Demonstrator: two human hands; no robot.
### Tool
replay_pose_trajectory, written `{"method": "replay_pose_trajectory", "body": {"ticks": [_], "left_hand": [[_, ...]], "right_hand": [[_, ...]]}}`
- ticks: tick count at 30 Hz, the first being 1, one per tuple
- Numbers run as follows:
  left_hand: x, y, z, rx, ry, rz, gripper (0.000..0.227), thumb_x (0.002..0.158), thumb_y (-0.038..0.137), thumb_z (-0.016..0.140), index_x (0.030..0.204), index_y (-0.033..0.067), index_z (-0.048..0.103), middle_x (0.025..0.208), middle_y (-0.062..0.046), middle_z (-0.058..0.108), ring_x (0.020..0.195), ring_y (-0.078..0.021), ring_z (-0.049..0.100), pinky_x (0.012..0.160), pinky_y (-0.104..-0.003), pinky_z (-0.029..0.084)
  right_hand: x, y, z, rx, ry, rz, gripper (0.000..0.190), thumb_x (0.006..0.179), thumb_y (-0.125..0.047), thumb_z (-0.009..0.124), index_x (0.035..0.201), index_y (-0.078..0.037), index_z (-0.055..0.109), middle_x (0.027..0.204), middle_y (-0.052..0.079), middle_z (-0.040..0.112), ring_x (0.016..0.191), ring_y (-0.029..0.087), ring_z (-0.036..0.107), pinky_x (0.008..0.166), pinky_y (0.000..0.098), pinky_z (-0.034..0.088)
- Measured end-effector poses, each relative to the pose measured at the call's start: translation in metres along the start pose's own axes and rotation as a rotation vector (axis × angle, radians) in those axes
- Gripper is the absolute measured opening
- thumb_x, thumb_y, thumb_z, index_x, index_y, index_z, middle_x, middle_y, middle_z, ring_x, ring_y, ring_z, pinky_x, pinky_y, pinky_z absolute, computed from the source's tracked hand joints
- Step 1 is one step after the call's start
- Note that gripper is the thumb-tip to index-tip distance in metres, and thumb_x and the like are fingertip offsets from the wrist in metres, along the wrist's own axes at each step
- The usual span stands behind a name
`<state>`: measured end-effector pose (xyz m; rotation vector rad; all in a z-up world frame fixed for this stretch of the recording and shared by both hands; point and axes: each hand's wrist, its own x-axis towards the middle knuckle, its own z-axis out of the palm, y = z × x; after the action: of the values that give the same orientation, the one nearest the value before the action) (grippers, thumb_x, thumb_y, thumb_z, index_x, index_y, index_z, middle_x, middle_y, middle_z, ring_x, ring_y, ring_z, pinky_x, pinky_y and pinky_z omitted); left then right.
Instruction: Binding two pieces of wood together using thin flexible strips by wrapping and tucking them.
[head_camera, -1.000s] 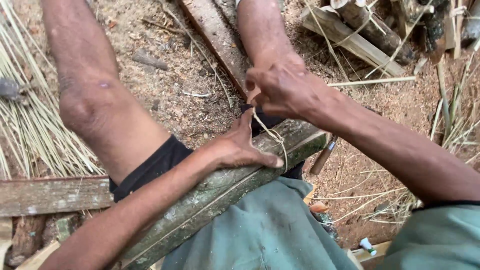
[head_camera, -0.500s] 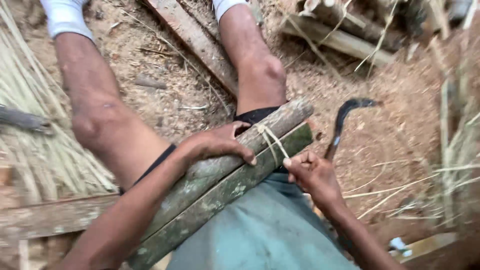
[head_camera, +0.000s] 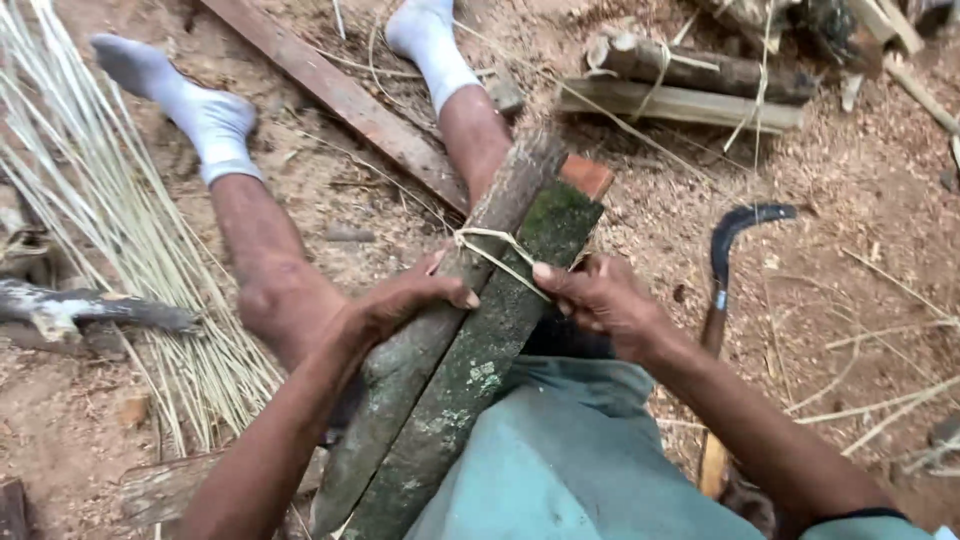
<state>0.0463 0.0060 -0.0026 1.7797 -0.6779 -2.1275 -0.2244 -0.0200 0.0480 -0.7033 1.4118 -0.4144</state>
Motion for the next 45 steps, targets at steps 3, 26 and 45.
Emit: {"method": "replay_pose_trajectory", "body": {"ticks": [3,26,45], "left_hand": [[-0.002,0.020,-0.004,-0.091,-0.445,0.345,0.117,0.058,0.065,0.075,0.155,0.0184,0.029,0.171,-0.006,0.026,0.154,-0.0366,0.027,0.114,-0.079,0.020],[-0.022,0.044,0.121,1.501,0.073,0.533,0.136,0.066,0.071,0.087,0.165,0.0096,0.016,0.167,-0.026,0.009,0.151,-0.0509,0.011,0.108,-0.078,0.024],[0.023,0.017,0.073,1.189,0.203,1.013,0.106,0.067,0.065,0.083,0.154,0.0209,0.042,0.159,-0.022,0.036,0.140,-0.0406,0.043,0.112,-0.054,0.039]], "right_hand": [[-0.011,-0.051,0.012,-0.105,-0.014,-0.084,0.046,0.080,-0.029,0.088,0.081,0.004,0.055,0.052,0.011,0.055,0.031,0.008,0.039,0.030,0.0214,0.028],[0.026,0.036,-0.031,-0.061,0.058,-0.022,0.042,0.083,-0.036,0.084,0.081,-0.002,0.059,0.053,0.012,0.062,0.034,0.010,0.046,0.036,0.0219,0.030],[-0.104,0.004,-0.073,-0.719,0.186,-0.813,0.036,0.090,-0.030,0.068,0.115,-0.004,0.071,0.110,0.016,0.078,0.076,0.019,0.075,0.056,0.0257,0.063]]}}
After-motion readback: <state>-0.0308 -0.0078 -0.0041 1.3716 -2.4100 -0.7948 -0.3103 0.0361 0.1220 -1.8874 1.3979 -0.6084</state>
